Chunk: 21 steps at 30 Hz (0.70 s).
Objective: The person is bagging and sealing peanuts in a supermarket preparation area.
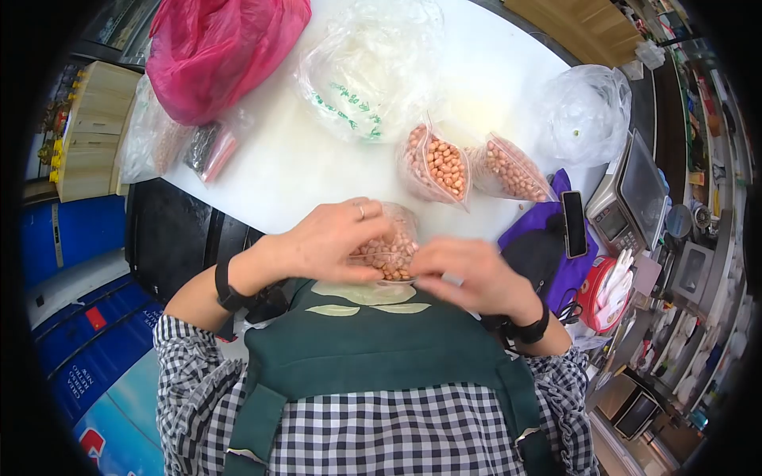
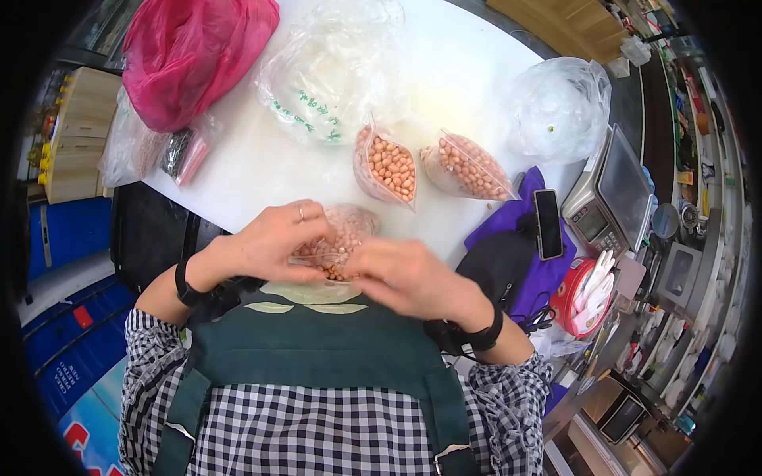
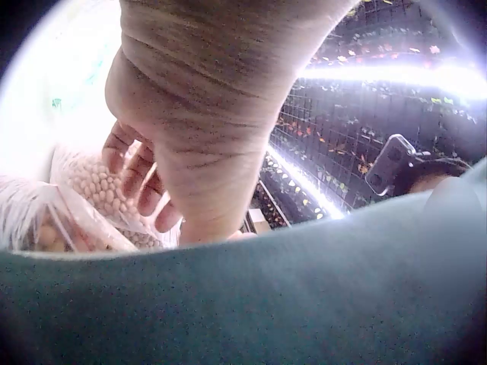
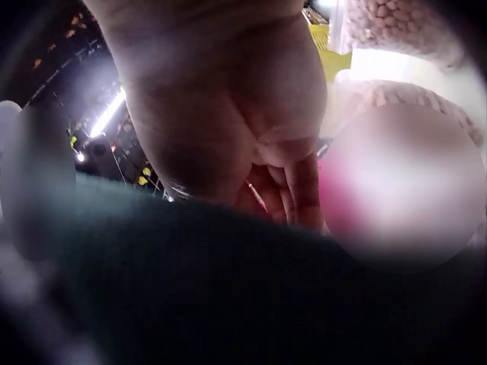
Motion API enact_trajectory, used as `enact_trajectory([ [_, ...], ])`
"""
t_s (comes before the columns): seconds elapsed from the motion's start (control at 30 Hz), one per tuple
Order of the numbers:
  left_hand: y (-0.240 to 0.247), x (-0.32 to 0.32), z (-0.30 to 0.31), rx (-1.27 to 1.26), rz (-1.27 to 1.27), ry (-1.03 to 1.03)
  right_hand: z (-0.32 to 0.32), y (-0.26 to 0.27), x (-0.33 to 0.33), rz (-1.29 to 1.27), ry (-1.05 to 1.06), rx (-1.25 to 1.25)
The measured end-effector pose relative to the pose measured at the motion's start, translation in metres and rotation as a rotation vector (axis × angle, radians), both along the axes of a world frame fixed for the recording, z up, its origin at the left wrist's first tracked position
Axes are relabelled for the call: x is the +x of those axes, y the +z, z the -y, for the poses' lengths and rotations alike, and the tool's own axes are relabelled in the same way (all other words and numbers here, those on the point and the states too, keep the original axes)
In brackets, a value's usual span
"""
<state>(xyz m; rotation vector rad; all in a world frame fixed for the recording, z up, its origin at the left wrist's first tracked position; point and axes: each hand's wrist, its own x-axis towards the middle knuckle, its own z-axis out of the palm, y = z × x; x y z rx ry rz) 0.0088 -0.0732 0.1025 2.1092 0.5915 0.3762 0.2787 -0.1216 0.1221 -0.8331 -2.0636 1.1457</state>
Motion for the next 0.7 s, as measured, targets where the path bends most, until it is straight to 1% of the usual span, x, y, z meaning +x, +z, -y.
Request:
enact_trajectory([
  [0.03,-0.001,-0.002,0.007,0.094,-0.063,0.010,0.007,-0.005,-0.006,-0.034,0.175,-0.095],
  [0.07,-0.004,-0.004,0.013,0.187,-0.125,0.021,0.010,-0.013,-0.010,-0.035,0.177,-0.096],
  [0.1,-0.010,-0.005,0.017,0.132,-0.148,0.049,0.014,-0.021,-0.015,-0.039,0.173,-0.037],
  [0.13,-0.016,-0.005,0.017,0.132,-0.148,0.051,0.016,-0.025,-0.019,-0.042,0.169,0.023],
  [0.17,-0.022,-0.004,0.013,0.114,-0.056,0.117,0.016,-0.026,-0.021,-0.043,0.171,0.024],
  [0.2,-0.024,-0.002,0.008,0.096,0.037,0.182,0.014,-0.024,-0.025,0.039,0.186,0.142],
  [0.23,-0.023,0.002,0.003,0.079,0.057,0.237,0.012,-0.022,-0.029,0.122,0.200,0.262],
  [0.27,-0.023,0.003,-0.001,0.085,0.060,0.239,0.010,-0.023,-0.034,0.125,0.201,0.267],
  [0.33,-0.020,0.005,-0.011,0.066,0.050,0.280,0.006,-0.027,-0.046,0.511,0.144,0.731],
  [0.37,-0.018,0.006,-0.013,0.080,0.053,0.280,0.003,-0.029,-0.050,0.512,0.148,0.736],
  [0.43,-0.017,0.004,-0.011,0.064,0.051,0.298,-0.001,-0.033,-0.058,0.612,0.115,0.854],
  [0.5,-0.018,0.002,-0.010,0.049,0.051,0.312,-0.001,-0.040,-0.063,0.630,0.115,0.866],
  [0.63,-0.020,-0.003,-0.006,-0.082,0.017,0.340,0.000,-0.046,-0.069,0.665,0.119,0.860],
  [0.67,-0.021,-0.004,-0.005,-0.136,0.019,0.348,0.000,-0.050,-0.069,0.665,0.121,0.859],
  [0.7,-0.022,-0.004,-0.005,-0.137,0.019,0.349,-0.001,-0.055,-0.069,0.633,0.111,0.883],
])
